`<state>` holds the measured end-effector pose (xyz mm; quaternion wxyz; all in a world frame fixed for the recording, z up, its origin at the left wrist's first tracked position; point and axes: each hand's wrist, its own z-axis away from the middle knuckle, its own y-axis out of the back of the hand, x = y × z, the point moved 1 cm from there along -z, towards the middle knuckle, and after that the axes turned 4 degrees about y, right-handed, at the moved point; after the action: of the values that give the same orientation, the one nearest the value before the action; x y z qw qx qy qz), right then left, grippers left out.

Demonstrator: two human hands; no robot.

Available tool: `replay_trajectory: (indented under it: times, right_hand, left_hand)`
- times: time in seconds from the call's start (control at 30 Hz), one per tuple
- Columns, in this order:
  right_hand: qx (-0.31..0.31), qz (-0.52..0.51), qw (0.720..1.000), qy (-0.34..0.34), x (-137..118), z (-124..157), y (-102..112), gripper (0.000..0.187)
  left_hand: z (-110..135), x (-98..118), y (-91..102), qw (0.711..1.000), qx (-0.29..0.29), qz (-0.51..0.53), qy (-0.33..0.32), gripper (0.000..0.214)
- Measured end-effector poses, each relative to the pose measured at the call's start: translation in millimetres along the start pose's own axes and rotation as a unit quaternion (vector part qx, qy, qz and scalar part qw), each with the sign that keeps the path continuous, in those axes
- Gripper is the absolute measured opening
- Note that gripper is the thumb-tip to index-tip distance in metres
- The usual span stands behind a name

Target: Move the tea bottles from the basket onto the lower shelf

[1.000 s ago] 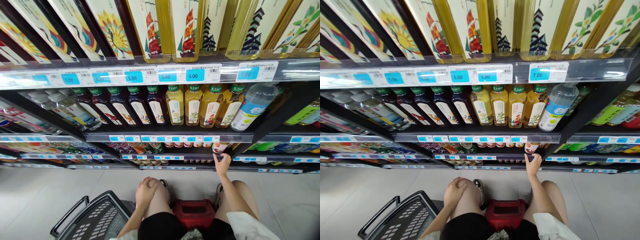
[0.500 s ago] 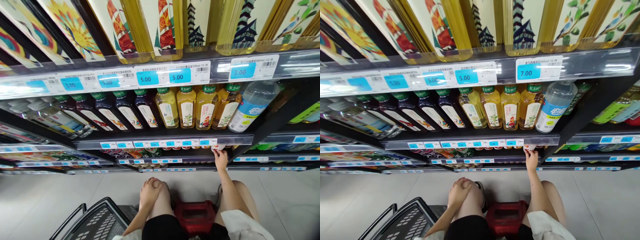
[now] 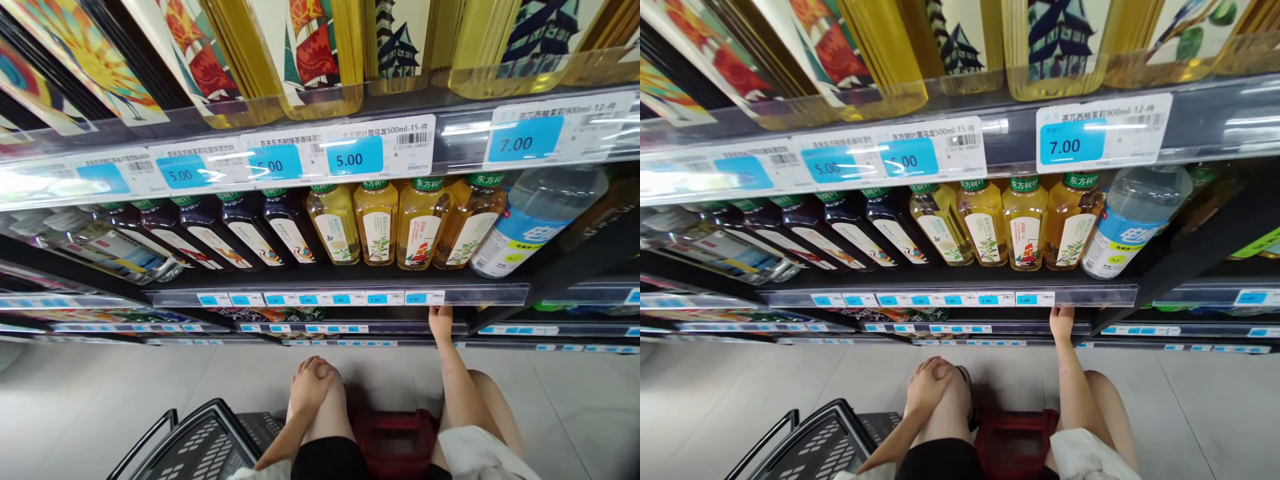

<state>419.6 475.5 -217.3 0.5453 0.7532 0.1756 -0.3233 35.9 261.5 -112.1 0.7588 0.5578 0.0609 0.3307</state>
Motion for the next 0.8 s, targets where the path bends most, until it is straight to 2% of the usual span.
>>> replay_trajectory:
  times: [0.27,0.43,0.57,0.67,0.73,0.8]
  right_hand:
    - [-0.007,-0.005,1.0,0.003,-3,0,-5,0.061]
    - [-0.066,0.005,0.998,-0.011,-11,-7,2,0.06]
    - [-0.134,0.02,0.99,-0.036,-26,-9,15,0.05]
    - [-0.199,0.02,0.979,-0.031,-44,8,45,0.046]
    - [-0.25,-0.004,0.968,0.002,-55,28,80,0.045]
    - [-0.29,-0.071,0.952,0.066,-63,51,125,0.045]
  left_hand:
    - [-5,7,2.1,1.0,-0.007,0.002,0.008,0.021]
    - [0,12,3.7,1.0,0.006,0.003,-0.019,0.021]
    - [8,22,0.7,0.999,0.012,0.005,-0.031,0.023]
    - [16,29,-9.9,0.999,0.031,0.012,-0.037,0.024]
    - [26,34,-12.2,0.995,0.048,0.067,-0.063,0.023]
    - [46,42,-0.2,0.972,0.075,0.187,-0.123,0.023]
